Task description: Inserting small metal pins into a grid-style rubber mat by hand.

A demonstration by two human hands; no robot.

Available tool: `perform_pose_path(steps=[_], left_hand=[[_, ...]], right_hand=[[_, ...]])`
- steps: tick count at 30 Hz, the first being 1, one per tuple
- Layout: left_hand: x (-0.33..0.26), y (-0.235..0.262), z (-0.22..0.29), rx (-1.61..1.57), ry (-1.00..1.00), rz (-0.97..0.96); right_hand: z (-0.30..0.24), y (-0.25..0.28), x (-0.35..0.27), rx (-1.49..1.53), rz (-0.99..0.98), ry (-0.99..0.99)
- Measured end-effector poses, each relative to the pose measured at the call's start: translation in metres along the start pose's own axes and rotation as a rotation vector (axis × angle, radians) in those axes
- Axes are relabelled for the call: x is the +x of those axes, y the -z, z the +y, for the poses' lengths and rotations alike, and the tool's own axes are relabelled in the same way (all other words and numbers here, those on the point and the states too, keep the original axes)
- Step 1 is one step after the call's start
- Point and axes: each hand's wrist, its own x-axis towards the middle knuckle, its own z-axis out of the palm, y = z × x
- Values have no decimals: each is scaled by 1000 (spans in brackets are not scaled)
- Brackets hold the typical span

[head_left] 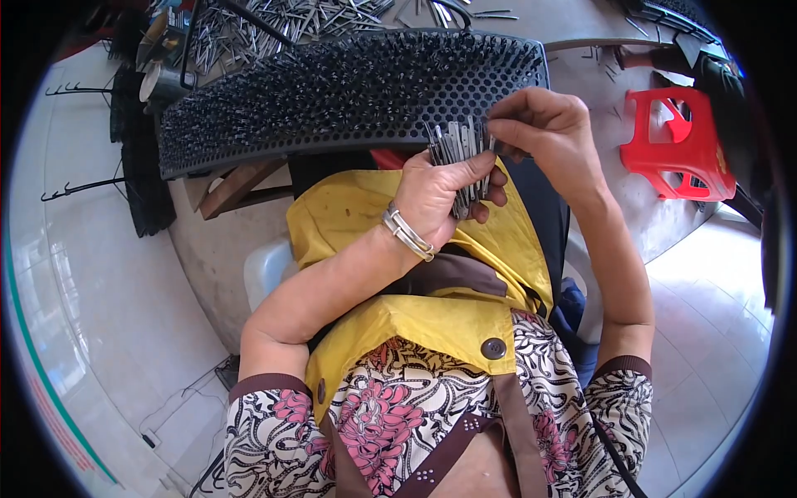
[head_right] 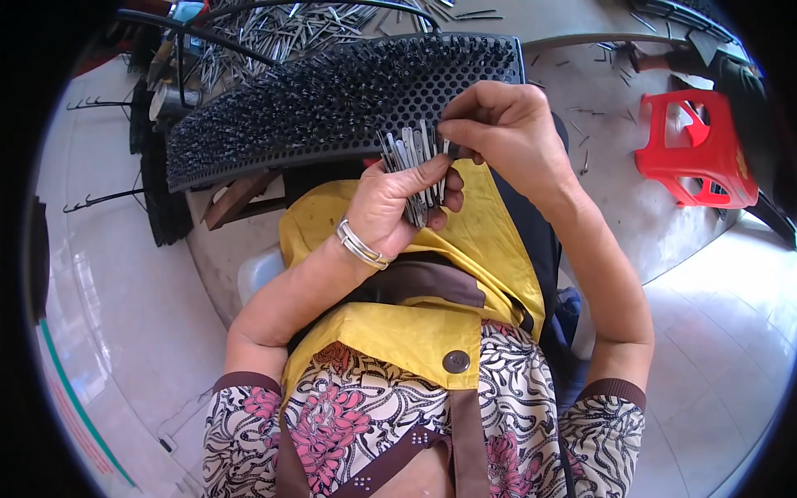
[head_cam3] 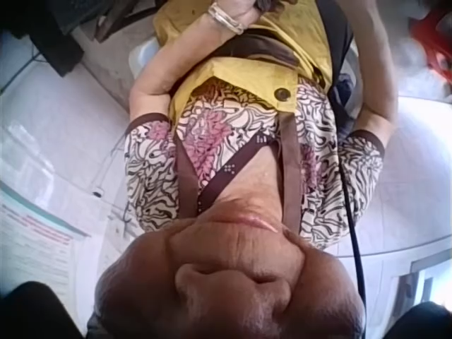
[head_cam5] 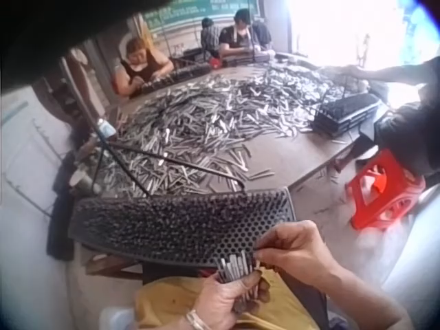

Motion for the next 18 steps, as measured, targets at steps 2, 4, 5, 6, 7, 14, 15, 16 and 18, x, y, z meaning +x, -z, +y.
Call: perform_pose_path(steps=[2,4,5,6,7,14,15,16,18], left_hand=[[3,3,-1,-4,22,33],[5,6,-2,-8,42,67],[3,7,-3,-47,71,97],[2,8,-5,-87,98,129],[2,11,-7,-107,95,108],[-5,12,-5,-118,128,124],[-5,13,-6,-114,121,129],[-5,14,-6,-111,115,134],[-6,14,-7,-105,116,142]], right_hand=[[-3,1,0,87,183,8],[0,5,11,72,263,94],[1,6,16,-14,382,188],[3,7,21,-100,500,282],[9,10,28,-164,526,430],[18,5,61,-641,545,1008],[20,3,62,-673,501,1008],[23,2,63,-672,497,1007],[28,4,63,-899,315,949]])
